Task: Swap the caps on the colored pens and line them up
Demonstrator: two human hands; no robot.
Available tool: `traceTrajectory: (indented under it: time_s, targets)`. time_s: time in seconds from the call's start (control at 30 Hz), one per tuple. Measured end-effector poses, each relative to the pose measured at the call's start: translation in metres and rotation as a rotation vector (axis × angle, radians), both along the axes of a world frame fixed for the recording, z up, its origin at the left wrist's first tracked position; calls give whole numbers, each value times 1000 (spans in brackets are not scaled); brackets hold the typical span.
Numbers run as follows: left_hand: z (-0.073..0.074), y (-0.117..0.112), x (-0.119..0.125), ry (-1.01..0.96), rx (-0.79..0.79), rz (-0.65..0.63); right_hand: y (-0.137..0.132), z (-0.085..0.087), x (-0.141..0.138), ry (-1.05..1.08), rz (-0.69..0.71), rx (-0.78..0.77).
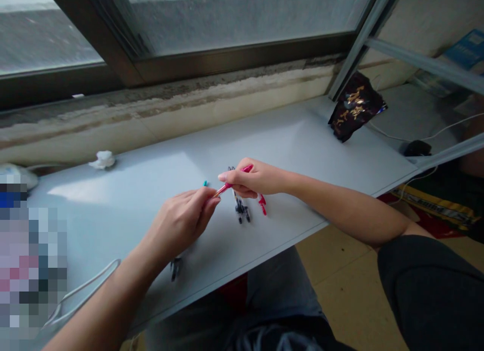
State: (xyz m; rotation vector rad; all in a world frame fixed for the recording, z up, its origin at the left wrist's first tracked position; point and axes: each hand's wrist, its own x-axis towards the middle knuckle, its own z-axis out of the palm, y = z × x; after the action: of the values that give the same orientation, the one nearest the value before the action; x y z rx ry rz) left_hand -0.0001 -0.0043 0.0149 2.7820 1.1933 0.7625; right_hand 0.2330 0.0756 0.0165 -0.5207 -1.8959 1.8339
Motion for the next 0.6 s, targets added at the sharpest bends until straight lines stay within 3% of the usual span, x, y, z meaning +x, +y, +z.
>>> traceTrajectory:
  time_s: [0.2,0.33,0.47,0.6]
  targets:
    - [3,-6,6,47,215,38,-1,6,0,17,-21,-39]
    - [6,-8,11,68,275,91,-8,5,-3,36,-60,-108]
    - [0,-7,14,106,223,121,-11,2,-6,30,-107,-176]
    - [-5,-14,21,9,26,29,-8,7,2,-6,3,-2]
